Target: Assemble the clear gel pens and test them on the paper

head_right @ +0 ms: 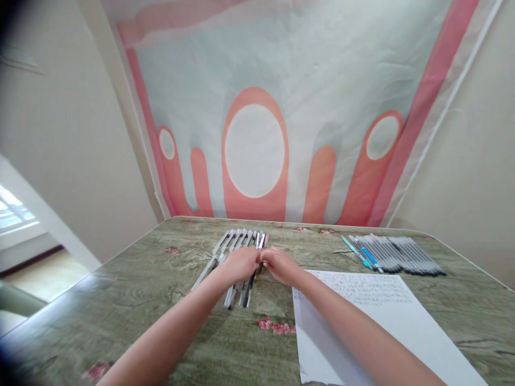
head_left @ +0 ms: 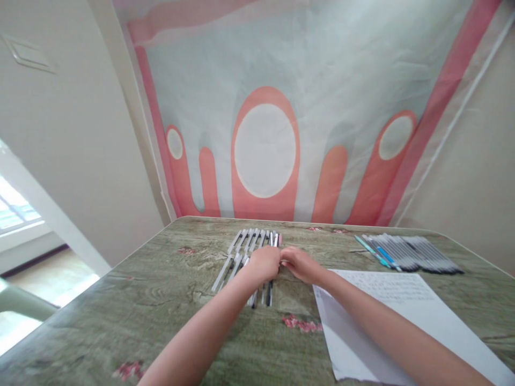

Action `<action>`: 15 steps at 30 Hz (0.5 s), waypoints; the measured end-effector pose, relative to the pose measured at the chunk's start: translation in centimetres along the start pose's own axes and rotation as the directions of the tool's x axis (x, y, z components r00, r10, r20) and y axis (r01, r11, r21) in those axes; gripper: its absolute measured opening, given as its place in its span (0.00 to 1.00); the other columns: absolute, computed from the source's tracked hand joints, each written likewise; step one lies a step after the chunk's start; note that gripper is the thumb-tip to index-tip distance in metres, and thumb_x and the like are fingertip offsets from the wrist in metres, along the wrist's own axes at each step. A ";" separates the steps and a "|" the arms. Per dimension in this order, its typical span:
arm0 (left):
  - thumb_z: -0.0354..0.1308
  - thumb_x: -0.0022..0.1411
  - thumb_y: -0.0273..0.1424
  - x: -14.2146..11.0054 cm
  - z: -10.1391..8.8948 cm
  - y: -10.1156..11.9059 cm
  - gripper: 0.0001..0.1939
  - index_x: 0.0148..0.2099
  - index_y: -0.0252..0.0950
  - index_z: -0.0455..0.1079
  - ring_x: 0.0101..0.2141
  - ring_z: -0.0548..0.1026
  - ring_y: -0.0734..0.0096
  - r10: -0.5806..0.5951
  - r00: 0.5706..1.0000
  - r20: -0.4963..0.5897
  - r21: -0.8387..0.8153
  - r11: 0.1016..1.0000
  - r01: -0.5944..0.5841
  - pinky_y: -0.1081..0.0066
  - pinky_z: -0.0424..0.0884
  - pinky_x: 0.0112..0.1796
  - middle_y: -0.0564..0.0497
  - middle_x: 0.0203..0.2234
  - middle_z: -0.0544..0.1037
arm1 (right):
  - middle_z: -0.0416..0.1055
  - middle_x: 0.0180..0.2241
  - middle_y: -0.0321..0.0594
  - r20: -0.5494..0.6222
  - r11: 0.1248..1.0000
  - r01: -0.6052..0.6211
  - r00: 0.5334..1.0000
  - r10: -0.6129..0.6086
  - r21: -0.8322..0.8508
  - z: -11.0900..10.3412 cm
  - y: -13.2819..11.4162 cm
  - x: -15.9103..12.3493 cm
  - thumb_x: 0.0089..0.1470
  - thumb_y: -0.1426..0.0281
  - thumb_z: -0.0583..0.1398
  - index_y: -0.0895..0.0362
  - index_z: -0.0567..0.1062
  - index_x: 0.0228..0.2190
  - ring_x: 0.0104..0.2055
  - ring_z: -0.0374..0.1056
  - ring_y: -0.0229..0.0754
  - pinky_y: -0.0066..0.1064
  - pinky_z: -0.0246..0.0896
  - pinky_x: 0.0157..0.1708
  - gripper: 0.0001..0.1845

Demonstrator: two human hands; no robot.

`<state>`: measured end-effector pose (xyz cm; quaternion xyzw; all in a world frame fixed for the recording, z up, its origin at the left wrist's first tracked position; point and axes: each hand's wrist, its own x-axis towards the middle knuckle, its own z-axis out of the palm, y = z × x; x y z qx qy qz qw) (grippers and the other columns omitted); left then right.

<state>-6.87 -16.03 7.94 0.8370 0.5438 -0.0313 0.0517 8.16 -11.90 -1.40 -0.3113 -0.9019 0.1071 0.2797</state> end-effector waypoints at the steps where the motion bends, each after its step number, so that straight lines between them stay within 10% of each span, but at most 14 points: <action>1: 0.50 0.53 0.26 -0.2 0.3 -0.3 0.09 0.36 0.34 0.71 0.38 0.73 0.60 -0.039 0.999 0.008 -0.001 0.999 0.039 0.68 0.66 0.38 0.43 0.34 0.75 | 0.70 0.34 0.39 -0.006 1.000 0.030 1.000 -0.030 0.010 0.5 -0.5 -0.1 0.49 0.79 0.52 0.56 0.71 0.34 0.40 0.62 0.39 0.31 0.53 0.41 0.12; 15: 0.54 0.48 0.33 -1.8 4.5 -1.2 0.09 0.33 0.34 0.67 0.35 0.73 0.61 -0.121 0.991 -0.051 -0.106 0.988 0.115 0.69 0.66 0.34 0.45 0.30 0.74 | 0.68 0.31 0.41 0.055 0.990 0.125 0.991 -0.121 -0.068 0.3 -0.4 -1.7 0.50 0.70 0.56 0.56 0.69 0.33 0.39 0.61 0.41 0.33 0.53 0.39 0.06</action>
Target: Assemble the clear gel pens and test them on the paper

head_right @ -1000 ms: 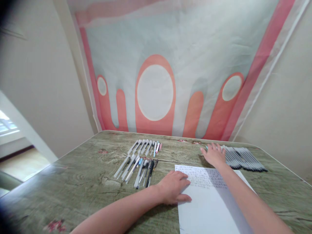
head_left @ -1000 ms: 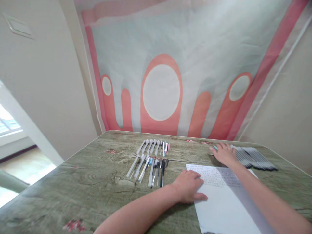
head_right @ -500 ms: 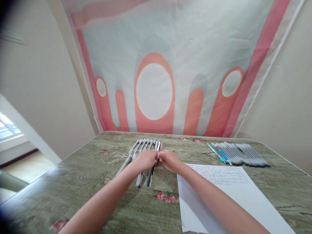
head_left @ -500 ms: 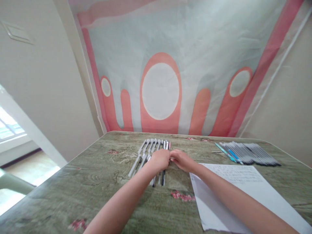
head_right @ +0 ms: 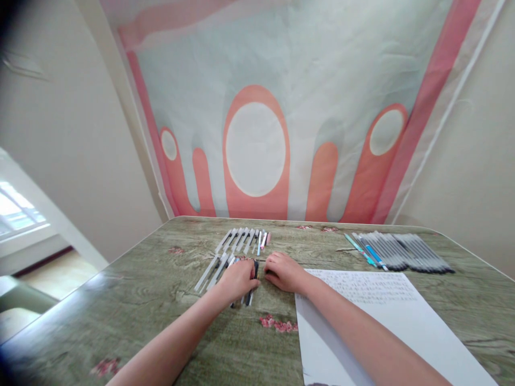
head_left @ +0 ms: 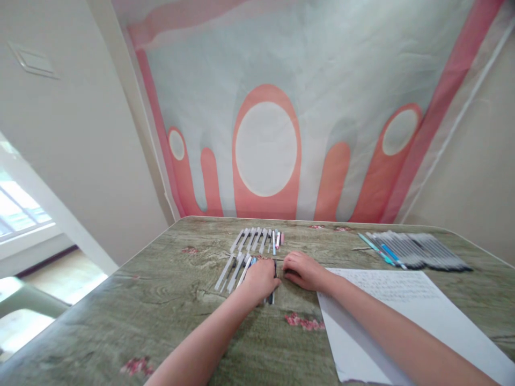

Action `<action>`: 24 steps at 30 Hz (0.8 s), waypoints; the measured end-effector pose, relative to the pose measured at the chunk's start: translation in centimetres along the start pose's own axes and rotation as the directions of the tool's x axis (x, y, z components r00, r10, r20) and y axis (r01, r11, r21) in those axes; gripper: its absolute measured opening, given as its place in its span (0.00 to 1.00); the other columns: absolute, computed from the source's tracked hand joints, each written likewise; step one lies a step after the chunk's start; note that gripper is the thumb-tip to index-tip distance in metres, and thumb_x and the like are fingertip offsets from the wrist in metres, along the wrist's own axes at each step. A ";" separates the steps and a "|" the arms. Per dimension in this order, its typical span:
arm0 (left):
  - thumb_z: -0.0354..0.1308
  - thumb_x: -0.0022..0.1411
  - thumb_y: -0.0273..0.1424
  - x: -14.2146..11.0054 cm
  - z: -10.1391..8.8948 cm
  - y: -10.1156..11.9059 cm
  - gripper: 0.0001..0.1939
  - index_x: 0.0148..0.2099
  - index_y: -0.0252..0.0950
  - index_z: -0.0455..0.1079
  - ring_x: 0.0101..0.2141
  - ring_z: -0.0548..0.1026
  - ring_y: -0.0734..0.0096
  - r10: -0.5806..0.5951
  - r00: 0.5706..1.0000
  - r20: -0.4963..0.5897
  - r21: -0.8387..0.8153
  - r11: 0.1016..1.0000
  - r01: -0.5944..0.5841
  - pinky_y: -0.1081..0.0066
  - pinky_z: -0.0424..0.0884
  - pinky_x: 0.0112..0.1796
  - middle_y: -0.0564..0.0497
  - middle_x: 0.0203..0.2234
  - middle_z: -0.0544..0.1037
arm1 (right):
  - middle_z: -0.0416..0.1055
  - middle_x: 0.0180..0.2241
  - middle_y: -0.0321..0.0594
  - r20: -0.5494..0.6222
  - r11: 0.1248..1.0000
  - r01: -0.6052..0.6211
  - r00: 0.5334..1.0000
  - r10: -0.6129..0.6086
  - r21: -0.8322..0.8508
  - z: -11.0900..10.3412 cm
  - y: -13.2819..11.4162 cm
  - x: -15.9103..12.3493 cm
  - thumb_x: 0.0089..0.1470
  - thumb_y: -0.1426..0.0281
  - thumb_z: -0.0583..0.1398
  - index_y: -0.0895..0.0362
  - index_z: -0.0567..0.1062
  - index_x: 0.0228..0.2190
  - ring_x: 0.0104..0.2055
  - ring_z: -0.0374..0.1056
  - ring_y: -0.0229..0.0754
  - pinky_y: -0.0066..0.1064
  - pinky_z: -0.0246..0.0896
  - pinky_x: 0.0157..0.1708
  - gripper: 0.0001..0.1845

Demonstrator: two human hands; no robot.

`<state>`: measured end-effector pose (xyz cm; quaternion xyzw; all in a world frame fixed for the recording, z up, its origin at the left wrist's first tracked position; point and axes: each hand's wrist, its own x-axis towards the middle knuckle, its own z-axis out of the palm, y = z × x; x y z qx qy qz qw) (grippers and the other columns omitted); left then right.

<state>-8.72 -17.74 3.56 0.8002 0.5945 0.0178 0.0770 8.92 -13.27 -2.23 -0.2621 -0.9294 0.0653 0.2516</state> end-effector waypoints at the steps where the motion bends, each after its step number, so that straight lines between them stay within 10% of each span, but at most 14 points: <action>1: 0.54 0.48 0.33 0.0 0.1 0.0 0.09 0.33 0.34 0.66 0.34 0.73 0.62 0.008 1.000 0.004 -0.003 1.000 -0.008 0.69 0.66 0.34 0.45 0.30 0.74 | 0.67 0.31 0.41 -0.001 1.000 0.000 1.000 0.000 0.009 -0.1 -0.1 -0.1 0.50 0.68 0.56 0.56 0.69 0.32 0.38 0.61 0.41 0.33 0.53 0.39 0.06; 13: 0.54 0.46 0.30 -0.3 0.8 0.5 0.16 0.40 0.32 0.63 0.37 0.73 0.59 -0.065 0.998 -0.002 0.005 0.998 0.065 0.67 0.67 0.36 0.41 0.34 0.74 | 0.63 0.34 0.42 -0.068 0.981 -0.184 0.980 0.188 0.065 0.9 -0.3 -0.4 0.56 0.73 0.45 0.58 0.64 0.36 0.34 0.60 0.38 0.30 0.56 0.34 0.10; 24: 0.52 0.46 0.29 -0.4 1.3 1.3 0.17 0.40 0.30 0.67 0.38 0.72 0.57 -0.105 0.993 0.061 0.026 0.994 0.103 0.65 0.68 0.37 0.39 0.36 0.74 | 0.64 0.31 0.39 0.035 0.987 -0.128 0.992 0.125 0.095 0.4 -0.4 -0.7 0.51 0.71 0.54 0.56 0.68 0.32 0.32 0.61 0.37 0.27 0.55 0.32 0.05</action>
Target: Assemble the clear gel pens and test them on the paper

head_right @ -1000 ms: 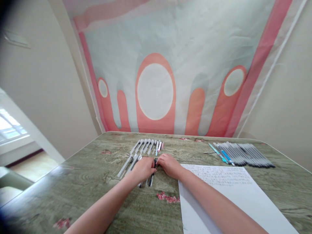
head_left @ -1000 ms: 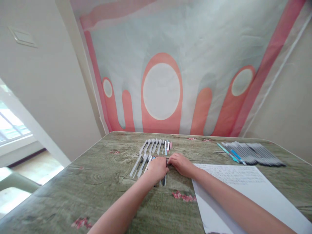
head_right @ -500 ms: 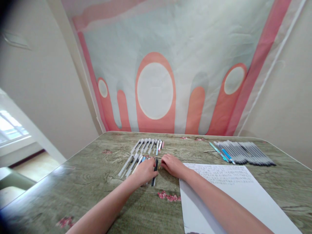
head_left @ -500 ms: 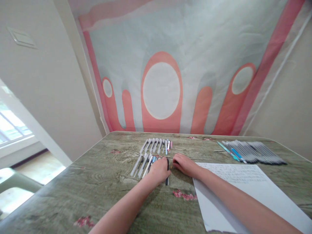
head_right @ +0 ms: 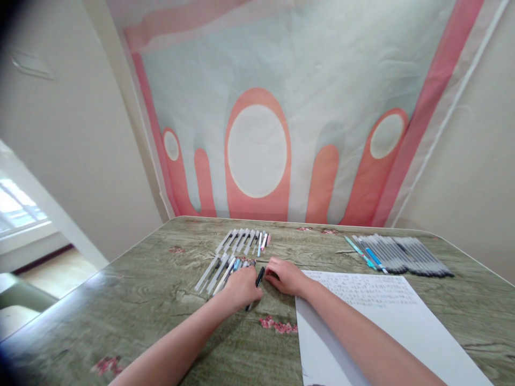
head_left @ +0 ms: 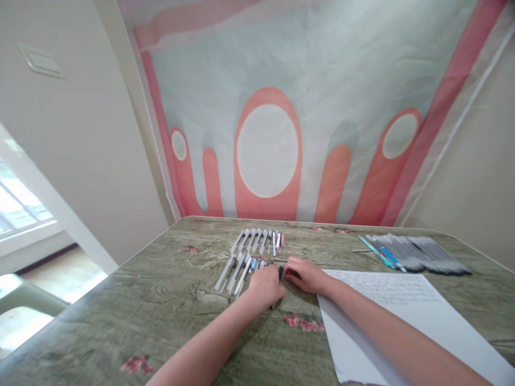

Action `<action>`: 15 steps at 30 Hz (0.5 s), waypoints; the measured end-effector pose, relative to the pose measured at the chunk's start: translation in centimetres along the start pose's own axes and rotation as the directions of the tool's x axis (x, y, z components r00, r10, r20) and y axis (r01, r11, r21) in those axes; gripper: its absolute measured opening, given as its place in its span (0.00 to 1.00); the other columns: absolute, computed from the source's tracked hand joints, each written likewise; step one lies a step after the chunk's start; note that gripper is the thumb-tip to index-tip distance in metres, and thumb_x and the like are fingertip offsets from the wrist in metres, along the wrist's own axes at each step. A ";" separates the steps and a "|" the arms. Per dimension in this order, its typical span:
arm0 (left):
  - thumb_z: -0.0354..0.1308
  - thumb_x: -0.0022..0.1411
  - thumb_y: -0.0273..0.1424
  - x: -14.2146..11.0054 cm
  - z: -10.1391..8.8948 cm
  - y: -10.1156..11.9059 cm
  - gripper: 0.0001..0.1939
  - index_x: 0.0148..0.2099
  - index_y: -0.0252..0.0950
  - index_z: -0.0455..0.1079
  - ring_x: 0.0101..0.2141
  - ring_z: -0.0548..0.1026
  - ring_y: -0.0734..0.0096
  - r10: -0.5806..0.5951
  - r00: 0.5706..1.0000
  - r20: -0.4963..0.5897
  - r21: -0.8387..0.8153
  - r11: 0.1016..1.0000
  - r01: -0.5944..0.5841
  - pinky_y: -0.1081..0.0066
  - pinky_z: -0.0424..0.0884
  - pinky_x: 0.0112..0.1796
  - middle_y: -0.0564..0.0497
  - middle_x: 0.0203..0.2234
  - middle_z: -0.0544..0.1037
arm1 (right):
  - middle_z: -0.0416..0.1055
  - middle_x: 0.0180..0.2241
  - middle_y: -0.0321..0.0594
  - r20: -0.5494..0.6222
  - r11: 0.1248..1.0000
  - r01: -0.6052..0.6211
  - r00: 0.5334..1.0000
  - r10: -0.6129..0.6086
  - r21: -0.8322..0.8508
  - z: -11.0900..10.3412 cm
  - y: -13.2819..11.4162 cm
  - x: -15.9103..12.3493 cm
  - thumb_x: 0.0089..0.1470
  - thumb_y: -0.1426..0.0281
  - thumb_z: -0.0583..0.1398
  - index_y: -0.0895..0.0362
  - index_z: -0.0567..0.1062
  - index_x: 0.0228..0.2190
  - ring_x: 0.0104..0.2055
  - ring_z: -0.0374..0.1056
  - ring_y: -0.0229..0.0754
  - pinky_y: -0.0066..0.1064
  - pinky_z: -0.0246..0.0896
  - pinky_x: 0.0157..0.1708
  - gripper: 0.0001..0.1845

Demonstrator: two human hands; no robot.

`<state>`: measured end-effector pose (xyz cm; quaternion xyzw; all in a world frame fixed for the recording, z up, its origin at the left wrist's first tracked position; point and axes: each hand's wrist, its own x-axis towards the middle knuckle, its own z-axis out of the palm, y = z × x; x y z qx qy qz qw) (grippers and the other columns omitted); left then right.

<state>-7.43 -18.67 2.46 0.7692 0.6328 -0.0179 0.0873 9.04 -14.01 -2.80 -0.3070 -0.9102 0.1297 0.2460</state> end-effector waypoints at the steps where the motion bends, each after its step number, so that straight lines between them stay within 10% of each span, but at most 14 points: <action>1: 0.52 0.46 0.29 0.0 0.0 0.0 0.17 0.40 0.30 0.68 0.38 0.72 0.56 0.007 1.000 -0.002 0.005 1.000 -0.007 0.65 0.68 0.37 0.39 0.35 0.74 | 0.64 0.30 0.39 -0.005 1.000 -0.021 1.000 0.020 -0.016 0.1 0.2 0.0 0.51 0.71 0.54 0.56 0.68 0.31 0.32 0.61 0.37 0.27 0.55 0.31 0.04; 15: 0.50 0.48 0.32 0.7 0.3 0.0 0.11 0.33 0.33 0.70 0.33 0.73 0.62 0.000 0.994 -0.108 -0.072 0.997 -0.008 0.70 0.66 0.32 0.44 0.30 0.75 | 0.65 0.26 0.37 -0.320 0.954 -0.293 0.900 0.297 0.063 0.2 1.8 0.3 0.50 0.65 0.53 0.56 0.68 0.28 0.28 0.60 0.37 0.28 0.54 0.30 0.08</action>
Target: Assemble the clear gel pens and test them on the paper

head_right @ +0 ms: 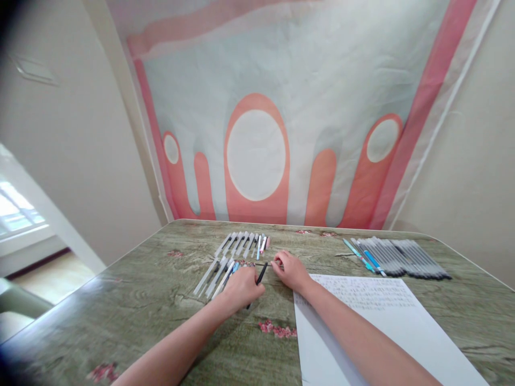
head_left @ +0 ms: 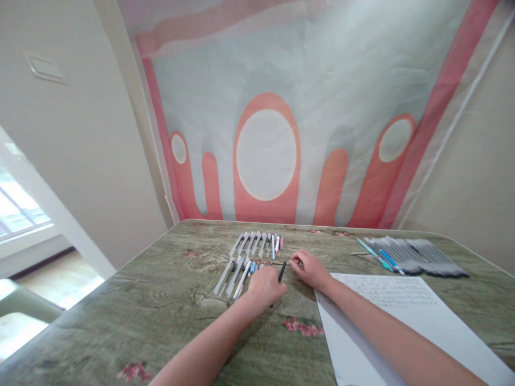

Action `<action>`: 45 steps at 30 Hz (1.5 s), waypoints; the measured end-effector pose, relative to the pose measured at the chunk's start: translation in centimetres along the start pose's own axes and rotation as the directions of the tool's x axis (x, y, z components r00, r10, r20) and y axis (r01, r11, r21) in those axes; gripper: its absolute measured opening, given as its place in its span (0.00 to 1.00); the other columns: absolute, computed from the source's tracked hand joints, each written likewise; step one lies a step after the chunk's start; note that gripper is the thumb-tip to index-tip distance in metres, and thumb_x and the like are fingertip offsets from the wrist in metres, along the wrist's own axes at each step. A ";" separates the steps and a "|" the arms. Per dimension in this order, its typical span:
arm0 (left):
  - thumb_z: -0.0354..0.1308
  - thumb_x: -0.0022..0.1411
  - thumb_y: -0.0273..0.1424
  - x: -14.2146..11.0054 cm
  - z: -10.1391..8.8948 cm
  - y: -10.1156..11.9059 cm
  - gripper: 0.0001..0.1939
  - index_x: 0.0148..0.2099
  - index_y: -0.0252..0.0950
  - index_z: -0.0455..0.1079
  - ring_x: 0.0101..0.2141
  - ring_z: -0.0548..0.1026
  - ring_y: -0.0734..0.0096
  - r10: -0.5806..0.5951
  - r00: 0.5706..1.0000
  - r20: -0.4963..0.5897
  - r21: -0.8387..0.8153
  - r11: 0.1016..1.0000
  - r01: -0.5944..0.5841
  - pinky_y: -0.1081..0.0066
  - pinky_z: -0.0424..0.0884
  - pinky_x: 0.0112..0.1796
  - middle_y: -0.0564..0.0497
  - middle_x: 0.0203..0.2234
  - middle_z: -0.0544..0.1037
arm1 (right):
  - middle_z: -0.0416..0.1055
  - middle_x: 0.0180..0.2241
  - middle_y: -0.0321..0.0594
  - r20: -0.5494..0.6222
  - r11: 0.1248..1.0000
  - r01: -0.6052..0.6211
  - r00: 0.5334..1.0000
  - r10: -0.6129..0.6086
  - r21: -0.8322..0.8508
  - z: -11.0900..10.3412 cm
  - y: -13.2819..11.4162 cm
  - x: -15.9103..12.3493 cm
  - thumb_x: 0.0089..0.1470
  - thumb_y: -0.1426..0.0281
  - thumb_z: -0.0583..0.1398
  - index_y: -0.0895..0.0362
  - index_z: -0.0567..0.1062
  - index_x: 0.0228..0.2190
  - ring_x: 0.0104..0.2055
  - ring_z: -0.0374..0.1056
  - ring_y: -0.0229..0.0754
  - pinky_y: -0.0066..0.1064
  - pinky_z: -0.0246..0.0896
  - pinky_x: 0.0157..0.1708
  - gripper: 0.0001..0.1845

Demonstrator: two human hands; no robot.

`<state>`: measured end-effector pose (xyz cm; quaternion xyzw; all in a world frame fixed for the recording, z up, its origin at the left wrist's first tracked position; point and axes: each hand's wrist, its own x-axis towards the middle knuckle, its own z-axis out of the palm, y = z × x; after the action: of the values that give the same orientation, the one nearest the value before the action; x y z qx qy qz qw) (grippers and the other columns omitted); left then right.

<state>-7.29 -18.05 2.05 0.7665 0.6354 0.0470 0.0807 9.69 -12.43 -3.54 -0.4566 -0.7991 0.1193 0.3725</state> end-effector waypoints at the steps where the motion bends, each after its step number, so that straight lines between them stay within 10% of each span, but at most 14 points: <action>1: 0.49 0.49 0.32 0.1 0.0 0.1 0.11 0.32 0.33 0.69 0.32 0.73 0.64 0.012 0.999 -0.036 -0.035 0.999 -0.013 0.71 0.65 0.32 0.46 0.29 0.75 | 0.64 0.25 0.36 -0.038 0.998 -0.029 0.999 0.031 0.058 -0.1 -0.1 0.2 0.51 0.64 0.53 0.57 0.68 0.27 0.28 0.60 0.37 0.28 0.54 0.30 0.09; 7: 0.51 0.50 0.32 0.6 0.9 0.0 0.08 0.31 0.35 0.67 0.27 0.70 0.72 0.126 0.977 -0.171 -0.211 0.964 -0.162 0.76 0.61 0.28 0.52 0.25 0.73 | 0.61 0.19 0.32 0.114 0.759 -0.223 0.974 0.195 0.611 -0.8 -0.8 0.9 0.51 0.57 0.52 0.57 0.69 0.26 0.19 0.53 0.32 0.24 0.47 0.19 0.16; 13: 0.50 0.52 0.31 0.9 1.7 -0.6 0.07 0.32 0.34 0.66 0.25 0.68 0.76 0.179 0.956 -0.232 -0.269 0.933 -0.240 0.77 0.59 0.27 0.53 0.24 0.72 | 0.52 0.13 0.27 0.227 0.509 -0.322 0.944 0.240 0.798 -1.5 -1.8 0.7 0.48 0.55 0.55 0.58 0.69 0.25 0.15 0.44 0.28 0.23 0.37 0.15 0.18; 18: 0.47 0.57 0.32 0.8 1.8 -0.5 0.09 0.36 0.35 0.66 0.28 0.69 0.74 0.208 0.942 -0.263 -0.303 0.909 -0.285 0.76 0.60 0.29 0.52 0.27 0.73 | 0.52 0.13 0.26 0.118 0.453 -0.277 0.930 0.347 0.847 -1.2 -1.1 1.1 0.45 0.56 0.58 0.58 0.68 0.25 0.14 0.44 0.27 0.22 0.36 0.14 0.17; 22: 0.41 0.61 0.33 0.5 1.5 -0.3 0.14 0.41 0.37 0.66 0.34 0.69 0.71 0.219 0.930 -0.294 -0.264 0.917 -0.299 0.74 0.61 0.36 0.50 0.33 0.72 | 0.55 0.15 0.26 -0.119 0.346 -0.113 0.803 0.584 0.931 -1.4 1.5 1.8 0.43 0.53 0.58 0.56 0.66 0.26 0.12 0.45 0.26 0.21 0.36 0.11 0.18; 27: 0.39 0.62 0.33 0.1 1.4 -0.3 0.16 0.46 0.39 0.64 0.38 0.68 0.69 0.258 0.923 -0.284 -0.187 0.930 -0.317 0.73 0.61 0.39 0.49 0.37 0.70 | 0.59 0.17 0.27 -0.243 0.337 -0.002 0.690 0.682 0.942 -2.5 3.8 2.2 0.43 0.54 0.58 0.56 0.64 0.23 0.12 0.47 0.25 0.20 0.37 0.10 0.18; 45: 0.38 0.63 0.33 0.0 1.4 -0.3 0.16 0.47 0.40 0.64 0.36 0.68 0.69 0.289 0.917 -0.273 -0.137 0.932 -0.335 0.72 0.62 0.37 0.49 0.34 0.69 | 0.60 0.18 0.29 -0.245 0.369 -0.015 0.723 0.646 0.929 -2.3 3.7 2.0 0.44 0.55 0.58 0.56 0.65 0.25 0.13 0.48 0.25 0.19 0.39 0.10 0.17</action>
<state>-7.35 -18.13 0.58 0.8358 0.5026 0.2124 0.0613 13.11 -9.07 -2.95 -0.3661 -0.3418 0.4476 0.7408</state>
